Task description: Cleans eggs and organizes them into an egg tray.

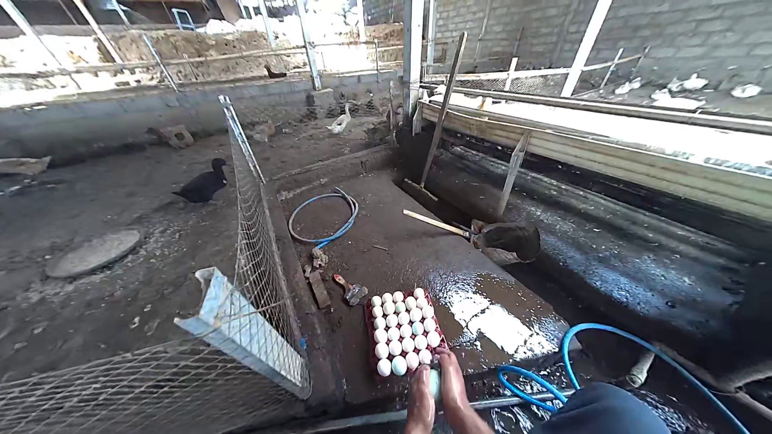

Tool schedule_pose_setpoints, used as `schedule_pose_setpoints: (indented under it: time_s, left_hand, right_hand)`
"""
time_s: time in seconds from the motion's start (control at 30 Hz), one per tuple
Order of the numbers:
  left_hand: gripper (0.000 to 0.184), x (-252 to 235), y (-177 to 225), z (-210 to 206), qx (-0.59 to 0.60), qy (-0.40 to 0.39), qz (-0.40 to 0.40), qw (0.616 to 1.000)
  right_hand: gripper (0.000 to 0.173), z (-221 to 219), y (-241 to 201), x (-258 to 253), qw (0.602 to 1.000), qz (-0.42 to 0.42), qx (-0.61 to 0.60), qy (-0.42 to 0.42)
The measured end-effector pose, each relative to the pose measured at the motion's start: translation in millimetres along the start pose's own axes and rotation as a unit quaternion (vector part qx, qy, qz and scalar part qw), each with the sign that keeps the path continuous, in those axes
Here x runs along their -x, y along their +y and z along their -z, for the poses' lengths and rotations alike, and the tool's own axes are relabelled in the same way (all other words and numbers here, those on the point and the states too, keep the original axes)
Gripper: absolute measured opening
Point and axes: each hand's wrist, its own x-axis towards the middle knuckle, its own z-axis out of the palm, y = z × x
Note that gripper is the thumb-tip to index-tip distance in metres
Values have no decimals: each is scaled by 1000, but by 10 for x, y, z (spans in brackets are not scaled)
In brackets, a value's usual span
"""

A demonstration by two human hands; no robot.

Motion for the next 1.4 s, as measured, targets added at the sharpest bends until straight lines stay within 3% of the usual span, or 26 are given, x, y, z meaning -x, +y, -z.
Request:
schedule_pose_setpoints:
  time_s: [0.1,0.2,0.33,0.47,0.57,0.7,0.8,0.93,1.03,1.1,1.2,1.27,1.33,1.4]
  left_hand:
    - [47,19,7,15,-20,1,-2,1000]
    - [49,-21,-37,6,-4,-15,2,1000]
    - [49,14,-12,-14,8,-1,-12,1000]
    - [49,26,42,3,-13,-21,-7,1000]
    - [52,40,-31,24,-11,-35,-22,999]
    - [48,48,142,-5,9,-32,35,999]
    - [50,16,11,-13,4,-24,7,1000]
    - [51,71,124,-6,20,-31,36,999]
    - [49,114,65,-31,37,-15,11,999]
    - [54,69,67,9,45,-39,59,997]
    - [46,18,38,52,18,-78,95,992]
    - [44,21,40,146,37,-157,92,983]
    - [39,-40,47,155,40,-142,72,987]
    - [40,-78,35,170,43,-112,56,991]
  right_hand:
    - [44,-13,68,98,998,44,27,-24]
    - [42,8,30,-30,1000,-18,-20,2]
    - [47,34,127,85,996,77,27,-37]
    - [45,64,75,19,1000,-6,-18,-14]
    - [50,73,238,104,995,89,9,-38]
    - [46,70,37,58,999,-10,-31,-6]
    - [47,78,55,221,998,51,4,-29]
    - [47,73,34,61,1000,-8,-20,0]
    - [49,63,101,282,997,67,28,-16]
    - [48,80,79,148,999,36,16,-24]
    - [37,119,50,-109,995,-87,-50,-7]
    - [32,164,61,-158,987,-130,-94,-4]
    - [28,147,-8,-117,984,-128,-121,-14]
    - [34,147,-45,-17,994,-79,-71,-21]
